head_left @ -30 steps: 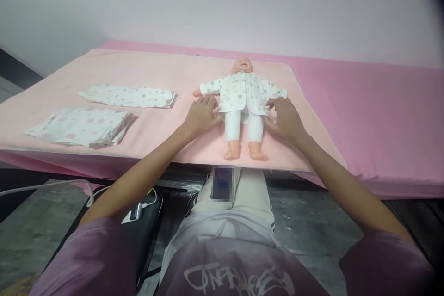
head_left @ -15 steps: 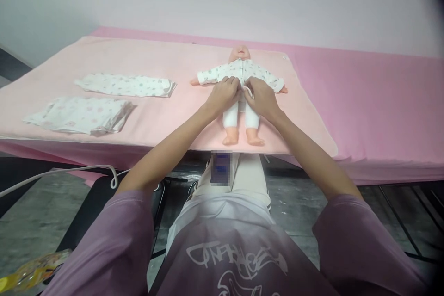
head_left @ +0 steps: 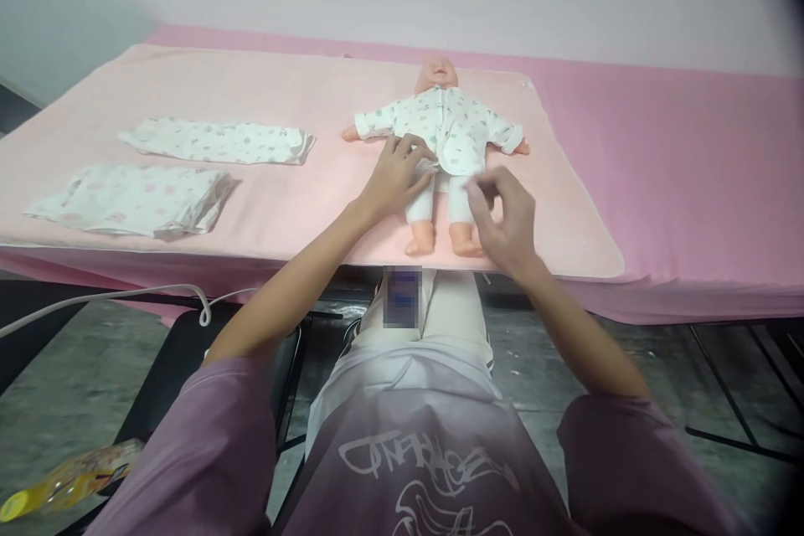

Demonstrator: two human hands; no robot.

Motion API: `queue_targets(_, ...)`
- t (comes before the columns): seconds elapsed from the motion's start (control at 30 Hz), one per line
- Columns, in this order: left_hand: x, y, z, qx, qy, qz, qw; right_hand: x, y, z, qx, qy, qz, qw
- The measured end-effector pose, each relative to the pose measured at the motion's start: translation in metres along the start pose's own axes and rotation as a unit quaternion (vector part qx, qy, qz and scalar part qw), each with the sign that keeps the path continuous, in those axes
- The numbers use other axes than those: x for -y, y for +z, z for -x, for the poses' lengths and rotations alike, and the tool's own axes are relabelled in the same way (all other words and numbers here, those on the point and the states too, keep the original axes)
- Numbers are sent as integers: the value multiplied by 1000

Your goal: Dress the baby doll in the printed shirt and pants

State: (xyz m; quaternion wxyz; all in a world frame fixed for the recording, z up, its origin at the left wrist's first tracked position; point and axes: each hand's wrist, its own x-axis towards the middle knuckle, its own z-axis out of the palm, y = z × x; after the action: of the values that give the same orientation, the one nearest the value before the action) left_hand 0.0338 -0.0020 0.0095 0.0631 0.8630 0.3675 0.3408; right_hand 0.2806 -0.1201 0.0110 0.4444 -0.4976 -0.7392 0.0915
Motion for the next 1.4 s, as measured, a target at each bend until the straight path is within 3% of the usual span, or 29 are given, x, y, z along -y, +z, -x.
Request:
queue_targets(0.03, 0, -1, 3, 8, 2, -1, 1000, 0, 1, 31, 20, -9, -11, 1000)
queue_targets(0.07, 0, -1, 4, 16, 3, -2, 1000, -2, 4, 62, 78, -43, -32, 996)
queue_targets(0.13, 1, -3, 5, 26, 7, -4, 1000, -11, 19, 117, 273, -116, -90, 951)
queue_targets(0.17, 1, -4, 4, 29, 8, -5, 1000, -16, 29, 138, 327, -120, -102, 932)
queue_targets(0.2, 1, -4, 2, 30, 10, -6, 999, -20, 41, 155, 330, -102, -97, 934)
queue_targets(0.27, 3, -4, -3, 27, 12, -6, 1000, -26, 63, 172, 275, -34, -85, 957)
queue_targets(0.33, 7, -2, -8, 26, 19, -1, 999, -29, 83, 175, 208, 36, -73, 975)
queue_targets(0.4, 12, 1, -10, 21, 43, 7, 999, -31, 101, 167, 190, 74, -62, 977)
queue_targets(0.53, 22, 7, -5, 4, 88, 5, 996, -36, 133, 147, 240, 79, -36, 967)
queue_targets(0.7, 26, 11, 3, 11, 71, 14, 997, -37, 156, 132, 273, 46, -27, 961)
queue_targets(0.83, 25, 13, 4, 14, 46, 12, 999, -36, 161, 132, 278, 20, 3, 960)
queue_targets(1.03, 29, 18, 2, -8, 66, 11, 998, -37, 163, 133, 262, -8, 31, 965)
queue_targets(1.4, 30, 22, 2, 5, 38, 48, 998, -45, 135, 172, 179, 65, -18, 982)
